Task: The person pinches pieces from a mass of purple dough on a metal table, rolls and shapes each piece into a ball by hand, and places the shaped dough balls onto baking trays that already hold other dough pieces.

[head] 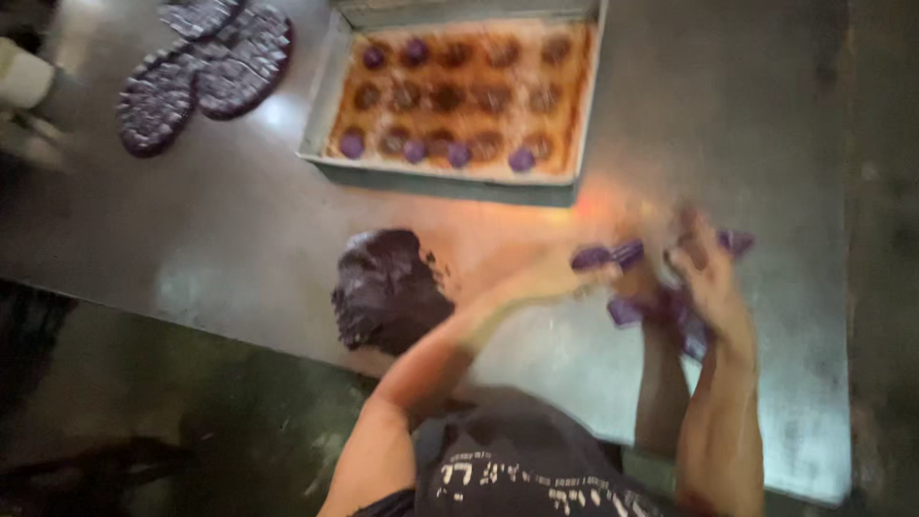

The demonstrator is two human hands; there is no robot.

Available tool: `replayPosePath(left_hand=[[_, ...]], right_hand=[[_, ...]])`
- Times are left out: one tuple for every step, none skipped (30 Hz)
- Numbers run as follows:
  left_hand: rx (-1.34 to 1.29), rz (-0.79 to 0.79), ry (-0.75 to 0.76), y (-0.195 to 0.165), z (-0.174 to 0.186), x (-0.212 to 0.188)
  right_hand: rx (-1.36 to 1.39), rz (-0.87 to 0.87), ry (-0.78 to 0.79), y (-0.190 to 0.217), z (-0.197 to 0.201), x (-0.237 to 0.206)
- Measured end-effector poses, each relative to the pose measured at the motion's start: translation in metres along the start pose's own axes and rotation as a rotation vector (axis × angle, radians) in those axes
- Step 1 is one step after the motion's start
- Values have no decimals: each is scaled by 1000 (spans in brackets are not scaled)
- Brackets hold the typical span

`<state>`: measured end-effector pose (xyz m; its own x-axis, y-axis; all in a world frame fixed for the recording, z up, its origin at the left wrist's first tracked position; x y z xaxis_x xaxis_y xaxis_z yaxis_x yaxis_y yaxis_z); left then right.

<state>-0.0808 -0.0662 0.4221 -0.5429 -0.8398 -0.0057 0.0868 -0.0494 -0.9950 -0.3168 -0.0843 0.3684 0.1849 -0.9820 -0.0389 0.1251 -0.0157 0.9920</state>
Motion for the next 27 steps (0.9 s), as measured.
replayPosePath(left_hand=[[117, -72, -32, -1, -5, 11], [262, -213, -81, -3, -3, 20], [400, -345, -125, -4, -4, 26], [520, -459, -166, -1, -5, 30], [482, -367, -175, 12, -3, 34], [438, -263, -187, 27, -1, 38], [393, -162, -197, 43, 2, 40], [438, -87, -251, 56, 5, 42], [492, -22, -297, 69, 11, 47], [546, 43, -340, 79, 14, 53], [547, -17, -305, 83, 12, 63], [546, -76, -270, 85, 11, 74], [545, -139, -233, 83, 7, 85], [845, -257, -238, 72, 5, 93], [1088, -320, -230, 63, 0, 100], [1096, -350, -205, 60, -4, 103], [1067, -399, -187, 54, -11, 103], [973, -457, -173, 48, -16, 97], [822, -512, -148, 43, -25, 89], [669, -562, -131, 38, -32, 76], [529, -607, -119, 36, -42, 59], [343, -551, -104, 38, -50, 42], [330, -600, -232, 35, -51, 21], [313, -639, -363, 34, -49, 3], [437, -528, -448, 36, -50, -13], [562, -579, -530, 32, -47, -25], [447, -529, -588, 33, -53, -46]], right_hand=[[-13, -48, 11, -3, -10, 4], [-23, -100, 17, -7, -20, 8], [104, -133, -28, -9, -26, 8], [225, -192, -71, -14, -30, 5], [341, -272, -112, -18, -30, 1], [356, -283, -205, -21, -25, -7], [369, -290, -297, -23, -12, -13], [430, -278, -400, -23, 5, -26], [500, -222, -651, -25, 29, -32], [390, -28, -660, -16, 50, -41], [302, 111, -667, -9, 64, -45], [212, 249, -668, -3, 76, -51], [191, 170, -633, -4, 83, -46], [172, 100, -602, -4, 85, -43], [151, 39, -573, -3, 85, -39], [138, -18, -496, -2, 74, -33], [121, -73, -418, 1, 64, -30], [-62, -98, -400, 8, 52, -27], [-243, -137, -383, 12, 34, -29], [-296, 21, -331, 25, 18, -35], [-344, 169, -265, 36, -2, -39], [-337, 135, -240, 40, -16, -45], [-333, 87, -209, 43, -31, -52], [-349, 118, -230, 48, -42, -59], [-224, 53, -211, 48, -56, -66], [-363, 266, -313, 58, -68, -75], [-221, 178, -291, 56, -81, -79]])
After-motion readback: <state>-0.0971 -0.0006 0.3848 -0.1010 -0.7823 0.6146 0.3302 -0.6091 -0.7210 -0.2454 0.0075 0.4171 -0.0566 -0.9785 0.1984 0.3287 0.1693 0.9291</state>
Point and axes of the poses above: each hand's wrist, its own x-axis towards the middle knuckle, its own z-axis out of the back of the hand, y = z × x, the point moved 4 cm from there along x, towards the middle knuckle, and after that the axes turned 14 degrees about -z, right-handed, at the moved point
